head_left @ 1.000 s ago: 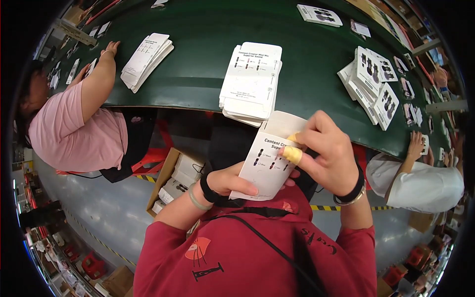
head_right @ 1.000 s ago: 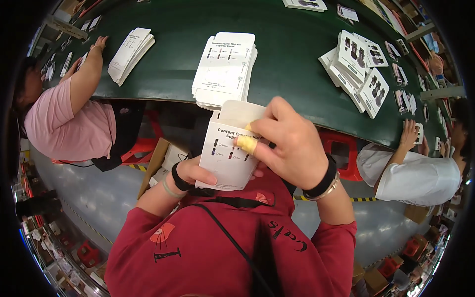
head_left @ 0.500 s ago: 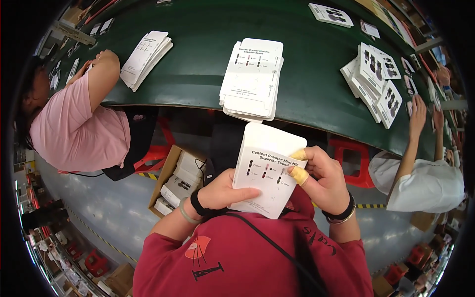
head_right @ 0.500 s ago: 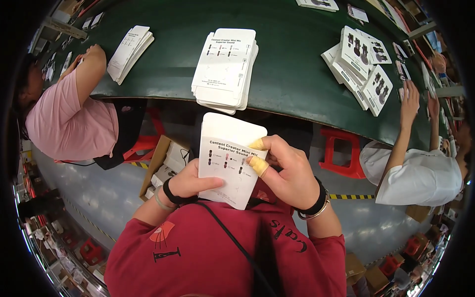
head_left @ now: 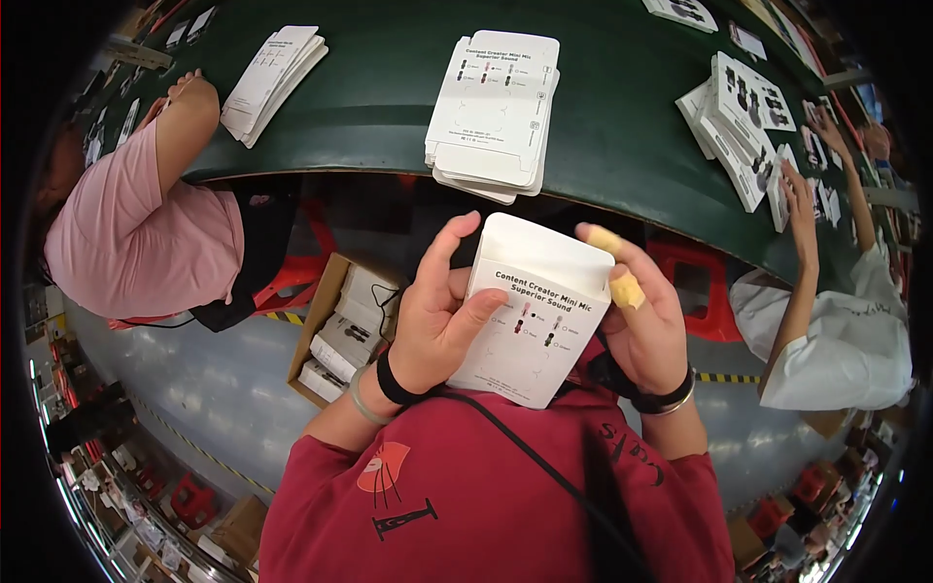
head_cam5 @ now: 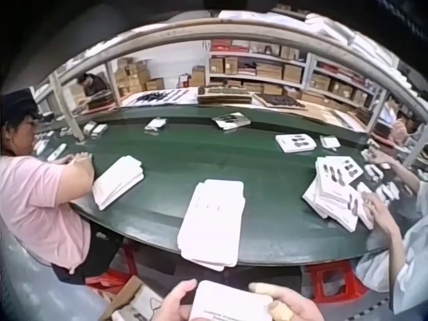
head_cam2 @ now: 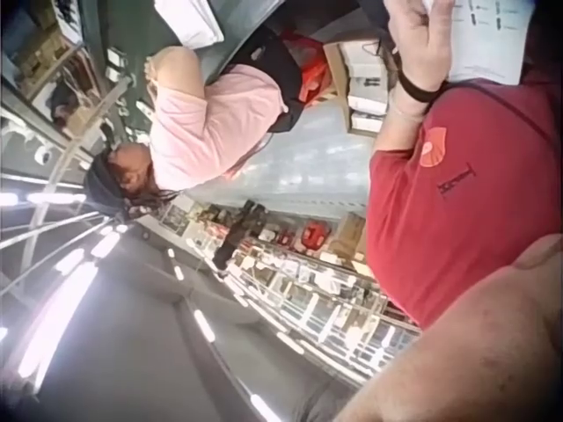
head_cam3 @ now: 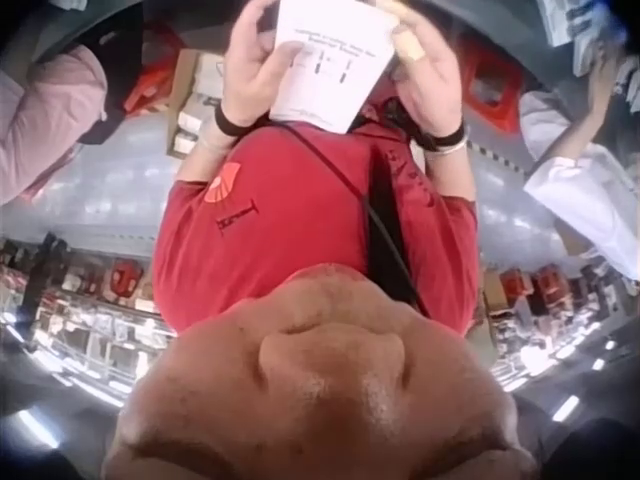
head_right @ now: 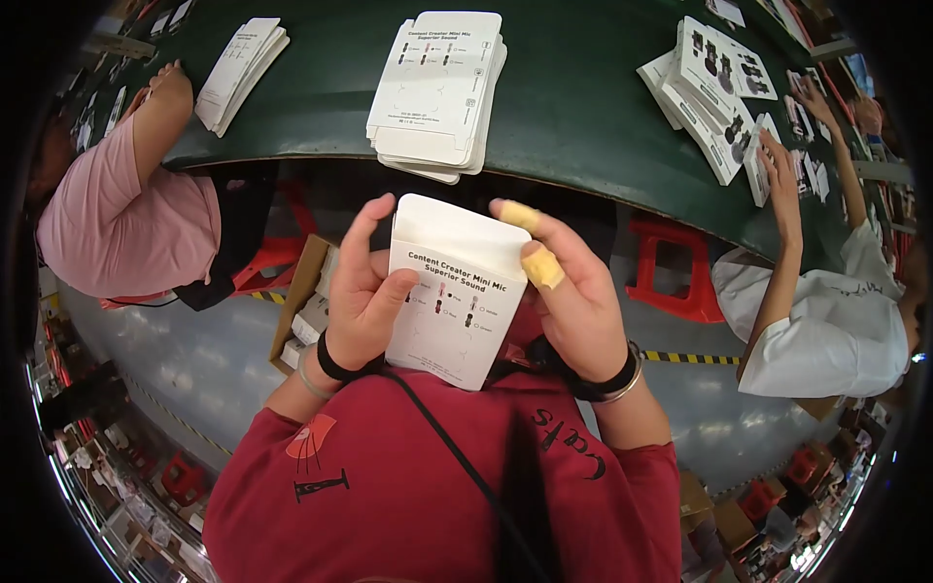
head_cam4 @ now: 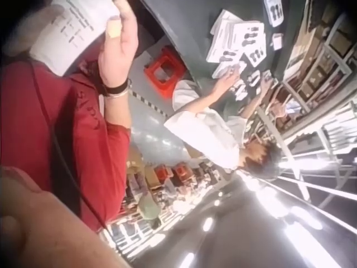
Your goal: The person folds white cardboard boxes by hand, pressing the flaps into place and stacking each completed box on the table.
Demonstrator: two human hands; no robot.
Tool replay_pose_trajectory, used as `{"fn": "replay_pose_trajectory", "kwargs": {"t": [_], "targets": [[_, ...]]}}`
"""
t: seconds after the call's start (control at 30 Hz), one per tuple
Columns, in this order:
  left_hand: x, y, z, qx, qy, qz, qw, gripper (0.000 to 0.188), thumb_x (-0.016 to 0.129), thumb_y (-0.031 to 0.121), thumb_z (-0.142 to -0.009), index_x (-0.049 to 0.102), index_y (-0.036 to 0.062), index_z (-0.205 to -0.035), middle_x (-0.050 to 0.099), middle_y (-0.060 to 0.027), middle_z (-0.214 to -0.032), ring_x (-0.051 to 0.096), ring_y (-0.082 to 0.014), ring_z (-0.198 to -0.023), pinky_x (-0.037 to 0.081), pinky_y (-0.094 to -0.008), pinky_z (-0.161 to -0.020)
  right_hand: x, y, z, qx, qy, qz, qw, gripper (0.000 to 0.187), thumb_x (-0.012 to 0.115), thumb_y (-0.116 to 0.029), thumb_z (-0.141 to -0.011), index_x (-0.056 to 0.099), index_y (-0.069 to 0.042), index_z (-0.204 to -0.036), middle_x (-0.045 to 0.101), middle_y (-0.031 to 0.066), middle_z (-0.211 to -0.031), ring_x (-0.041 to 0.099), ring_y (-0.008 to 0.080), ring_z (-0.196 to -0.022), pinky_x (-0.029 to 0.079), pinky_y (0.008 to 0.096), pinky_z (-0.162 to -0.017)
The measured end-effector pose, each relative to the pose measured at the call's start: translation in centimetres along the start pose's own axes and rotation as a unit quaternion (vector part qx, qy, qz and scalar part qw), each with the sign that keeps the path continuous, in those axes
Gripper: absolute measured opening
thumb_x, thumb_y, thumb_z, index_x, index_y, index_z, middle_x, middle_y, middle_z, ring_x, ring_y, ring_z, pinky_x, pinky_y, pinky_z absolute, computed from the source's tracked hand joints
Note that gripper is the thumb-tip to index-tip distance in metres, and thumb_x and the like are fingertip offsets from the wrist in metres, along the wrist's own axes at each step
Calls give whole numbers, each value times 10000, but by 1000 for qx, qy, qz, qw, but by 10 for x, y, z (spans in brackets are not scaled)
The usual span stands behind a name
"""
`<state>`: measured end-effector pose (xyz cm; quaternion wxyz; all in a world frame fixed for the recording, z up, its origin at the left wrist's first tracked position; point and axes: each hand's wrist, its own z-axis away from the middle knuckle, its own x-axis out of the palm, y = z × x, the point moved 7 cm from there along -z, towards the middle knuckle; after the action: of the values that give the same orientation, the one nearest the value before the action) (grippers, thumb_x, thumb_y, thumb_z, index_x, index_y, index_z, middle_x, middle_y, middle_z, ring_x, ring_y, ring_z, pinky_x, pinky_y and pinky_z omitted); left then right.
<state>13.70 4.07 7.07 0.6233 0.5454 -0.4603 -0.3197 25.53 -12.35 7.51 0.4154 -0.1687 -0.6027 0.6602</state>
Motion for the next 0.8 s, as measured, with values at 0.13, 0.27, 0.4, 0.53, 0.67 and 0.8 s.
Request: {"fn": "replay_pose_trajectory", "kwargs": {"t": [0.13, 0.27, 0.4, 0.53, 0.67, 0.8], "targets": [[-4, -1, 4, 31, -36, -65, 997, 436, 572, 104, -1003, 418, 3, -1398, 702, -90, -1025, 652, -102, -852, 483, -205, -756, 20, 8, -8, 140, -92, -177, 970, 423, 508, -127, -1013, 472, 49, -1395, 627, 119, -1273, 609, 154, -1124, 494, 278, -928], [-1, 0, 0, 40, -74, -120, 989, 404, 571, 101, -1004, 427, 7, -1369, 699, -89, -990, 647, -99, -828, 480, -210, -739, 24, -7, -9, 104, -106, -68, 987, 372, 531, -85, -991, 543, 41, -1341, 667, 114, -1217, 650, 159, -1044, 517, 276, -884], [3, -3, 5, 69, -60, -177, 980, 371, 575, 91, -1000, 449, 15, -1340, 692, -78, -964, 636, -88, -809, 476, -210, -719, 21, -33, -7, -63, -137, 239, 959, 321, 560, -41, -954, 620, 34, -1260, 703, 130, -1143, 689, 177, -949, 539, 276, -823], [9, -2, 5, 43, 30, 20, 998, 358, 609, 85, -980, 493, 23, -1312, 682, -56, -912, 613, -68, -770, 469, -207, -693, 26, -40, -3, -159, -198, 300, 920, 286, 574, -11, -924, 673, 33, -1188, 718, 157, -1086, 703, 181, -861, 541, 261, -750], [8, 6, -4, 20, -52, -100, 993, 326, 624, 68, -964, 528, 20, -1273, 689, -51, -882, 616, -59, -740, 472, -201, -676, 32, -39, -1, -168, -191, 273, 928, 271, 605, -32, -922, 684, 18, -1176, 732, 140, -1005, 699, 163, -790, 535, 250, -696], [6, 18, -20, 1, -85, -143, 986, 221, 607, 59, -964, 567, 12, -1176, 654, -15, -777, 560, -33, -655, 432, -197, -593, 31, -40, 1, -102, -146, 302, 937, 249, 620, -64, -933, 689, 5, -1163, 733, 127, -967, 697, 161, -792, 533, 254, -691]]}}
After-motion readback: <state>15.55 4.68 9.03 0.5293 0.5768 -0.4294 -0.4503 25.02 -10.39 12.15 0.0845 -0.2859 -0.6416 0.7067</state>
